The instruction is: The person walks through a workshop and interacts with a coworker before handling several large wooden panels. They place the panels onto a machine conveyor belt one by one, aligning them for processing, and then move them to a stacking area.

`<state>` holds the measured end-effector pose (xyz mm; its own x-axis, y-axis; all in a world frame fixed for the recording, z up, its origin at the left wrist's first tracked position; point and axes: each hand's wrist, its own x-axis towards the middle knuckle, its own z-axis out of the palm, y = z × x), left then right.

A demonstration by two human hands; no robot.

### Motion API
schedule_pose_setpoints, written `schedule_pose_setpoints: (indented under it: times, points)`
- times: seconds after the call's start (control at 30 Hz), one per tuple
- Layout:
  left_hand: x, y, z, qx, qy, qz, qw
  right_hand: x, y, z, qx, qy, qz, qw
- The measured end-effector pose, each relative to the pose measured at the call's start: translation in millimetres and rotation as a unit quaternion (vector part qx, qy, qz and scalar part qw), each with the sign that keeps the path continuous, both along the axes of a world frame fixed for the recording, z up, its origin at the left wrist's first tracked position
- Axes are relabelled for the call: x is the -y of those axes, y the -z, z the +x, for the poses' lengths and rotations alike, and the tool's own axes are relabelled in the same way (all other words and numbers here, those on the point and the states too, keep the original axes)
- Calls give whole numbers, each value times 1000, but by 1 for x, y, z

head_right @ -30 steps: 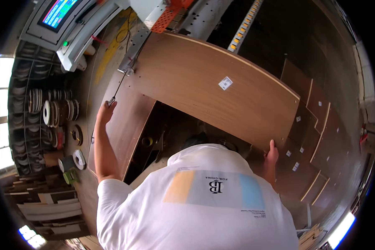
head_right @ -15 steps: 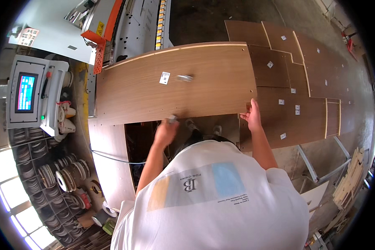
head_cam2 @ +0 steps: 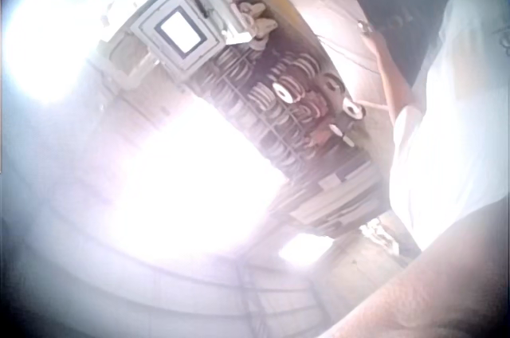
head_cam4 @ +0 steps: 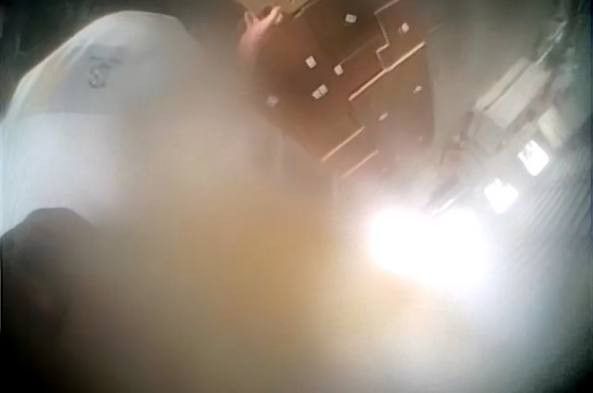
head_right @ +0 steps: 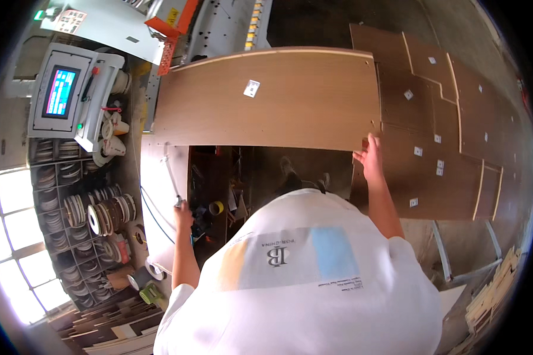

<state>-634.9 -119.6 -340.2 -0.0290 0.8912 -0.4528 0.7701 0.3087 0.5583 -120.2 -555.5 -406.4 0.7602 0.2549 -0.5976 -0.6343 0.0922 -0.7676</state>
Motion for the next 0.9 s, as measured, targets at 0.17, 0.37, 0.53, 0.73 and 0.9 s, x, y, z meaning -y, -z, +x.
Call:
schedule_pose_setpoints:
  times: [0.17, 0.37, 0.53, 0.73, 0.9]
  points:
    - [152, -62, 94, -160, 371, -111, 908, 4, 15, 9, -16, -59, -64, 996]
    - [180, -56, 100, -170, 490, -137, 844, -3, 11, 22, 0, -79, -168, 983]
    - [99, -32, 29, -77, 204, -13, 976, -8, 6, 17, 32, -95, -198, 975]
    - [9, 25, -52, 93, -176, -28, 980, -15, 1, 20, -15, -82, -210, 974]
    - [-19, 44, 7, 283, -258, -52, 922, -13, -29, 21, -19, -59, -159, 985]
